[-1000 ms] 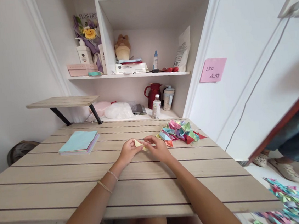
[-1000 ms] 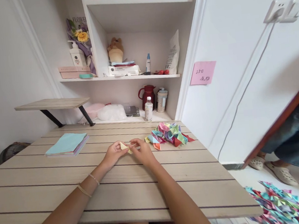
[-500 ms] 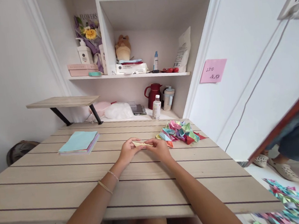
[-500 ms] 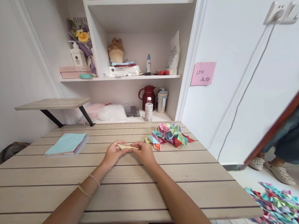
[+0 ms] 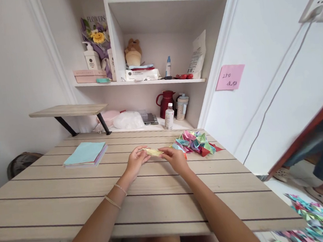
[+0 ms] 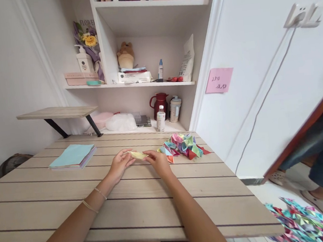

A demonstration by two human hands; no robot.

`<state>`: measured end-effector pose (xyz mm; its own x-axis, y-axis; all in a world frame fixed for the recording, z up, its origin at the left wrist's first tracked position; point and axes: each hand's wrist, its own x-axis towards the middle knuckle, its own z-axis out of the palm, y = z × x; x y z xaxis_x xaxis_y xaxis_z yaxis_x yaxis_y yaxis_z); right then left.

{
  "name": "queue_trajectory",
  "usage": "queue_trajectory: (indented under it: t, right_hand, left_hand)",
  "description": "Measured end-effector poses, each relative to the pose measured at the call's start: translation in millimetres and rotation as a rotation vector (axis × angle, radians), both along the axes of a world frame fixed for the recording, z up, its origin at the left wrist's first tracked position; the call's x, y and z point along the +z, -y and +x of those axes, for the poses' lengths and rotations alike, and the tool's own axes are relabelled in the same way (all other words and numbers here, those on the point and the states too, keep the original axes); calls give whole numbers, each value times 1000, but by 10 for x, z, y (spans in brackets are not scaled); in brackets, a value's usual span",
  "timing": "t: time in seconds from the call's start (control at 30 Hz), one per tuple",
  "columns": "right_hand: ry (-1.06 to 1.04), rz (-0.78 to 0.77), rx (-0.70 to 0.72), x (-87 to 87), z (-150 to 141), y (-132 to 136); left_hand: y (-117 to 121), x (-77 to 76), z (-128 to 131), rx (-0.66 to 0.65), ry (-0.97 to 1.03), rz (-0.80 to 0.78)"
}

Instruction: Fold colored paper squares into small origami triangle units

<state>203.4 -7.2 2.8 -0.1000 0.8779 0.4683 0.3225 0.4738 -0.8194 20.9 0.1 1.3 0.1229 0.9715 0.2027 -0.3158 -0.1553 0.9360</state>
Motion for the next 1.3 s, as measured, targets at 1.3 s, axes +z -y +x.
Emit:
queue_trajectory:
  t: [1.3]
  right_hand:
    - [-11, 294, -591, -13, 466, -177]
  left_hand:
    - [-64, 274, -1315, 1114, -910, -3]
